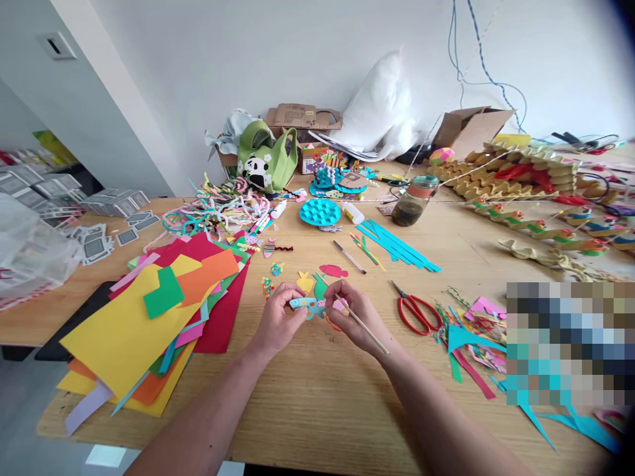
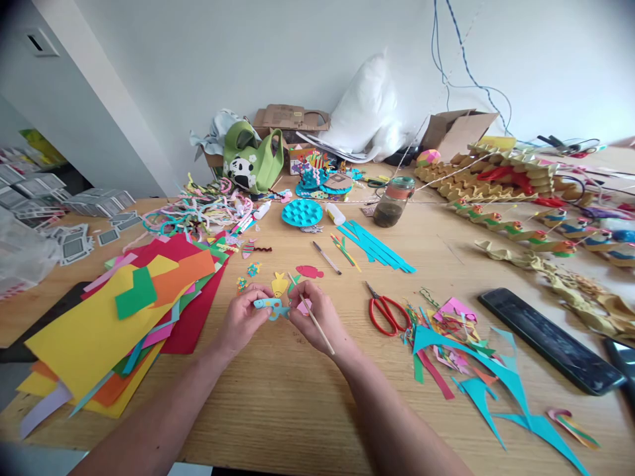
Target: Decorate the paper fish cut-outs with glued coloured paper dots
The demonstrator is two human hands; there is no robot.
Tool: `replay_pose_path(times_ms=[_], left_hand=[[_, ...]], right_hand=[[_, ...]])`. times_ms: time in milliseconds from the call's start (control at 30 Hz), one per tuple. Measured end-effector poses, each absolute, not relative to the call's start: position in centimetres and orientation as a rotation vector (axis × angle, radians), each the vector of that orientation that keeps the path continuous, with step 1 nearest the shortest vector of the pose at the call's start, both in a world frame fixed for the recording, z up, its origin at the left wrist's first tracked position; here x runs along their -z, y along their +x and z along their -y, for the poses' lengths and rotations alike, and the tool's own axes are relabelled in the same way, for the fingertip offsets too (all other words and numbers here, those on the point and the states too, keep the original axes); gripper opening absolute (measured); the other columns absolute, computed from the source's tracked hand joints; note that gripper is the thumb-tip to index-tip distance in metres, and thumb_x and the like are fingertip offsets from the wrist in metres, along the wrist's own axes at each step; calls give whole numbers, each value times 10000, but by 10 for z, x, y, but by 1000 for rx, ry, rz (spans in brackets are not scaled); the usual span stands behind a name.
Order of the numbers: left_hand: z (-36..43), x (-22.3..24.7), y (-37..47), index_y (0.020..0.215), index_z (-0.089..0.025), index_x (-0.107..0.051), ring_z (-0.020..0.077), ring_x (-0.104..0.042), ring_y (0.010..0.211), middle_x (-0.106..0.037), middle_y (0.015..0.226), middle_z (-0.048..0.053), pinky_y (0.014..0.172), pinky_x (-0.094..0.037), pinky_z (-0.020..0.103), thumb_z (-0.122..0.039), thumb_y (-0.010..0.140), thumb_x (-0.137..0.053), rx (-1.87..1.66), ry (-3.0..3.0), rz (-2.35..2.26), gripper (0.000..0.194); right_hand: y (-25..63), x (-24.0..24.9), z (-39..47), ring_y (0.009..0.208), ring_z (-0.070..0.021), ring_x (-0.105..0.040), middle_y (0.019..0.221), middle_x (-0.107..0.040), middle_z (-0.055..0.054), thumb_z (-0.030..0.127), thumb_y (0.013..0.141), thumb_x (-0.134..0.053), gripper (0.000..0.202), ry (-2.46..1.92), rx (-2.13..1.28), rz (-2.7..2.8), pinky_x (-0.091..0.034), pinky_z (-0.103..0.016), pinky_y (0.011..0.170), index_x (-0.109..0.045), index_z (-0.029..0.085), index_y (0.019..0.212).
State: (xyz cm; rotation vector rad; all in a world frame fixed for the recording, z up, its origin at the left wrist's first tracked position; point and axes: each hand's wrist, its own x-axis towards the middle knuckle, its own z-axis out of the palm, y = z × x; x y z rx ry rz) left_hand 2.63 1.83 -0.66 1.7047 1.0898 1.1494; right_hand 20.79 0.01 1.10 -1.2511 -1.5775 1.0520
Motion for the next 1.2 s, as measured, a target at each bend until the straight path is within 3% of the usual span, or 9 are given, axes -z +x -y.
replay_pose_path(times_ms=[367, 533, 733, 833, 1200], left_hand=[[-19, 6, 25, 734, -176, -645, 190, -581, 840, -608, 897, 49, 712, -467, 279, -287, 719, -591, -1138, 1553, -1093, 124], [-18, 4, 26, 691, -180, -611, 197, -578, 842, -607, 866, 45, 736, -456, 290, -280, 701, -612, -1147, 1523, -1058, 100], [-18, 5, 26, 1018, -181, -587, 185, -571, 828, -629, 972, 62, 697, -461, 286, -368, 740, -604, -1179, 1393, -1027, 336], [-19, 6, 24, 1092, -179, -580, 191, -566, 855, -621, 1048, 86, 688, -460, 287, -402, 738, -604, -1224, 1278, -1061, 418], [-24, 10, 22, 1031, -205, -576, 159, -566, 806, -600, 959, 40, 691, -459, 270, -289, 724, -613, -1305, 1318, -1256, 320]], right_hand=[[209, -7, -1, 684, -142, -540, 758, -598, 1, 243, 723, -550, 110, -1250, -1011, 1550, -417, -267, 634, -545, 201, 824], [208, -6, -3, 700, -154, -542, 748, -595, -1, 264, 716, -549, 94, -1282, -964, 1542, -425, -282, 662, -553, 208, 791], [216, -9, -15, 755, -176, -570, 771, -603, -15, 287, 709, -575, 109, -1337, -902, 1450, -452, -298, 692, -553, 202, 773], [223, -14, -23, 726, -180, -565, 749, -591, -13, 312, 696, -586, 136, -1385, -892, 1406, -454, -294, 642, -555, 204, 773], [238, -25, -105, 711, -199, -592, 737, -630, -27, 275, 674, -554, 116, -1469, -537, 1621, -448, -320, 662, -547, 211, 770]])
